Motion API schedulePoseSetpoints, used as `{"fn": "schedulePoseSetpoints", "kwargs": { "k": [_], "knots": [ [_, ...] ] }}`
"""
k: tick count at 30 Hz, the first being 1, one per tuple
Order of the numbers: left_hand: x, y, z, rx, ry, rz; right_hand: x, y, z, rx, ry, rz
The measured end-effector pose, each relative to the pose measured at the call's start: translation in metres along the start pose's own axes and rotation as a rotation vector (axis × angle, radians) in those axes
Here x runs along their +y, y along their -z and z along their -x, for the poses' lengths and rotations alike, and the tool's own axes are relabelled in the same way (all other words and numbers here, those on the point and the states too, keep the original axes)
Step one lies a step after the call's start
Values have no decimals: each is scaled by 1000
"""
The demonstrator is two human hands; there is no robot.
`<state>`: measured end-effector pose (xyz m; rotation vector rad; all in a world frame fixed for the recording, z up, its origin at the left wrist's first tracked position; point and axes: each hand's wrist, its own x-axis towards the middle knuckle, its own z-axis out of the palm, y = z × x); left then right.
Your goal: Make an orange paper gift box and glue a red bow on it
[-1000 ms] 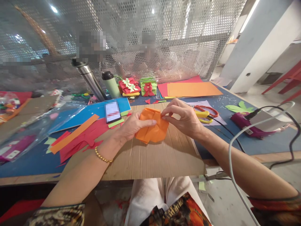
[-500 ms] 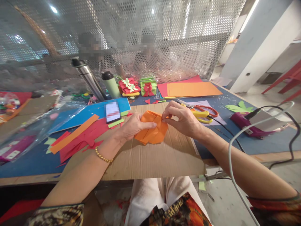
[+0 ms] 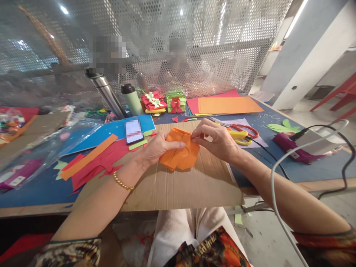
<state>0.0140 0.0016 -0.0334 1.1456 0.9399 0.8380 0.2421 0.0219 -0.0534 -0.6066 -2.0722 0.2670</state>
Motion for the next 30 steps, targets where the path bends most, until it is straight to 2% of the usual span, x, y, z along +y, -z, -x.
{"fn": "schedulePoseSetpoints", "kwargs": {
  "k": [4,10,17,23,30],
  "knots": [
    [1,-3,1,13,-3,24,1,-4,2,59,18,62],
    [-2,-2,-1,57,-12,-3,3,-6,3,76,91,167],
    [-6,0,-2,72,-48,-9,1,-6,4,58,133,320],
    [-6,0,-2,53,-63,-31,-3,-7,4,45,224,421],
    [-8,1,-3,37,-50,6,-10,-7,1,3,238,513]
  ]
}}
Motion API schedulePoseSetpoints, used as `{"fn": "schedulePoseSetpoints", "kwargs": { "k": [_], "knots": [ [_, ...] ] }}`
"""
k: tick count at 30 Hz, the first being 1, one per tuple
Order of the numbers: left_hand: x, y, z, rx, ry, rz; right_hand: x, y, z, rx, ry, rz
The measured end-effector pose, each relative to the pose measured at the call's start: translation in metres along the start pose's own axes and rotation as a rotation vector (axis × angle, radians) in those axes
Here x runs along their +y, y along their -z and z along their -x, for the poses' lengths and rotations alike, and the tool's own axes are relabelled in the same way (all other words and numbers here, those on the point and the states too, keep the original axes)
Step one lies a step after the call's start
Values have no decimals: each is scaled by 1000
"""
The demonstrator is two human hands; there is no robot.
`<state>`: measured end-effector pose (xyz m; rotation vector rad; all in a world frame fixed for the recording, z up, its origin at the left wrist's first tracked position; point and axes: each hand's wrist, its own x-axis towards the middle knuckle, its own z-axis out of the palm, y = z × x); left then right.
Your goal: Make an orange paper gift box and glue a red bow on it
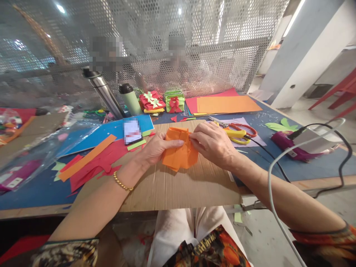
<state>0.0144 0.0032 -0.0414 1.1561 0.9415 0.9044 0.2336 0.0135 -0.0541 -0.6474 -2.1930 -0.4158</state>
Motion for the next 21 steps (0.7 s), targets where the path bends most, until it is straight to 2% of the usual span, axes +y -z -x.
{"fn": "schedulePoseSetpoints", "kwargs": {
  "k": [6,21],
  "knots": [
    [0,1,-1,-3,4,23,2,2,0,31,-2,-46],
    [-1,-2,-1,51,-10,49,-3,-6,7,71,-96,27]
  ]
}}
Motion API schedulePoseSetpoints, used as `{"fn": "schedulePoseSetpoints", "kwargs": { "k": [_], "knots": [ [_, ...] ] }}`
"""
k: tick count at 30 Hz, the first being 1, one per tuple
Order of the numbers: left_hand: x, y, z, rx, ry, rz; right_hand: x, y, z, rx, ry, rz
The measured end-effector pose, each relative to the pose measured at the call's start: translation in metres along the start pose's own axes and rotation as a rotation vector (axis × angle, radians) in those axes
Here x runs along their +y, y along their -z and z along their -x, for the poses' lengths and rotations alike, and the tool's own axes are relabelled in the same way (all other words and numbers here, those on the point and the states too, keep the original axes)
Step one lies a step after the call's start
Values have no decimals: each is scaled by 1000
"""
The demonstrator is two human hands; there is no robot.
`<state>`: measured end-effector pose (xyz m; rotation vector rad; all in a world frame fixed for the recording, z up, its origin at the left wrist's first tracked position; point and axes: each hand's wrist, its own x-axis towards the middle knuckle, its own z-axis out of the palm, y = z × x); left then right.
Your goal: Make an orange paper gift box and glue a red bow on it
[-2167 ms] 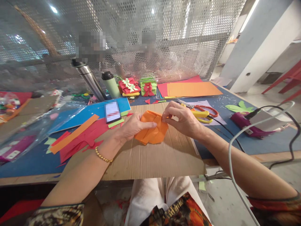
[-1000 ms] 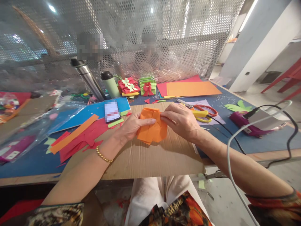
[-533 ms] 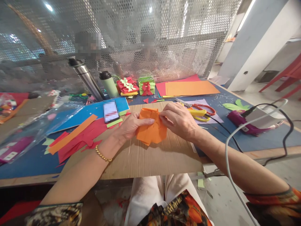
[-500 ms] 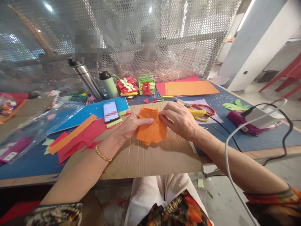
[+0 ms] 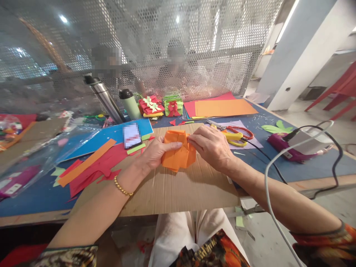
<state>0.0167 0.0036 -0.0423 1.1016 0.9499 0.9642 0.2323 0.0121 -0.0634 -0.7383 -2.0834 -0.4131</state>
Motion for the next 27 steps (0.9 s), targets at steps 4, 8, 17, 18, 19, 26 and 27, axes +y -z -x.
{"fn": "schedulePoseSetpoints", "kwargs": {
  "k": [4,8,17,18,19,26,27],
  "knots": [
    [-1,-1,1,-12,26,10,1,-4,3,5,-40,-51],
    [-3,-3,2,-22,24,49,0,-7,3,20,-25,-66],
    [-3,-6,2,-45,36,119,-5,-10,-3,166,31,-126],
    [-3,-7,2,-43,40,122,-5,-10,-4,169,28,-139],
    [-4,-7,2,-38,43,127,-4,-10,-4,166,22,-148],
    [-9,-5,-3,-8,14,137,3,-9,0,61,-1,-198],
    [-9,-5,-3,-9,16,128,3,-9,1,51,-10,-210]
  ]
}}
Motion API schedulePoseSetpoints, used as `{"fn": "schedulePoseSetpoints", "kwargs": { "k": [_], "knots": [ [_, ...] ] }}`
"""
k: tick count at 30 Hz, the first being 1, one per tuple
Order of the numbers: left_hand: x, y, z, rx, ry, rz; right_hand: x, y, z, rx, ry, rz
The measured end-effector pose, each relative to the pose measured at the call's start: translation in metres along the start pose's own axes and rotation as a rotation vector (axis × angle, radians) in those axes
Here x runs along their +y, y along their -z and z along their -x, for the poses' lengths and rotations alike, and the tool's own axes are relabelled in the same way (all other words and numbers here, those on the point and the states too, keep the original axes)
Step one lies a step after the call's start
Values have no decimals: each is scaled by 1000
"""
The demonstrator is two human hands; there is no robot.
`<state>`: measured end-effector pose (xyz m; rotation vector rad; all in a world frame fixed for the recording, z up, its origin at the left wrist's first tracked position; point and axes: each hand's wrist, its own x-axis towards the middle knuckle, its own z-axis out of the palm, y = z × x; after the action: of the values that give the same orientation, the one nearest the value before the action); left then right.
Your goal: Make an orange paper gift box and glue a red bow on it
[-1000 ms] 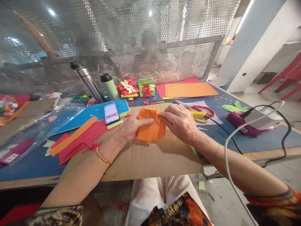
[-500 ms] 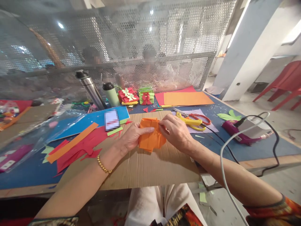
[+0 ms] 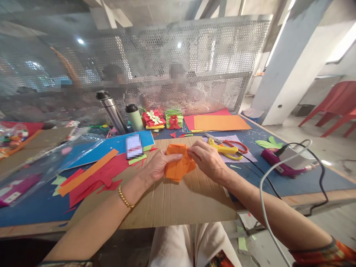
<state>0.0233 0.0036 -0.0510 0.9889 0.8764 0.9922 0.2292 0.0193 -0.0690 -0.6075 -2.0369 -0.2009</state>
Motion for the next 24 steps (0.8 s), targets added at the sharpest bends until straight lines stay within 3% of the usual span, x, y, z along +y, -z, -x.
{"fn": "schedulePoseSetpoints", "kwargs": {
  "k": [10,24],
  "knots": [
    [5,-1,4,4,54,-26,-4,-3,-3,28,-22,-104],
    [1,-1,2,-23,39,20,-7,0,-4,41,-31,17]
  ]
}}
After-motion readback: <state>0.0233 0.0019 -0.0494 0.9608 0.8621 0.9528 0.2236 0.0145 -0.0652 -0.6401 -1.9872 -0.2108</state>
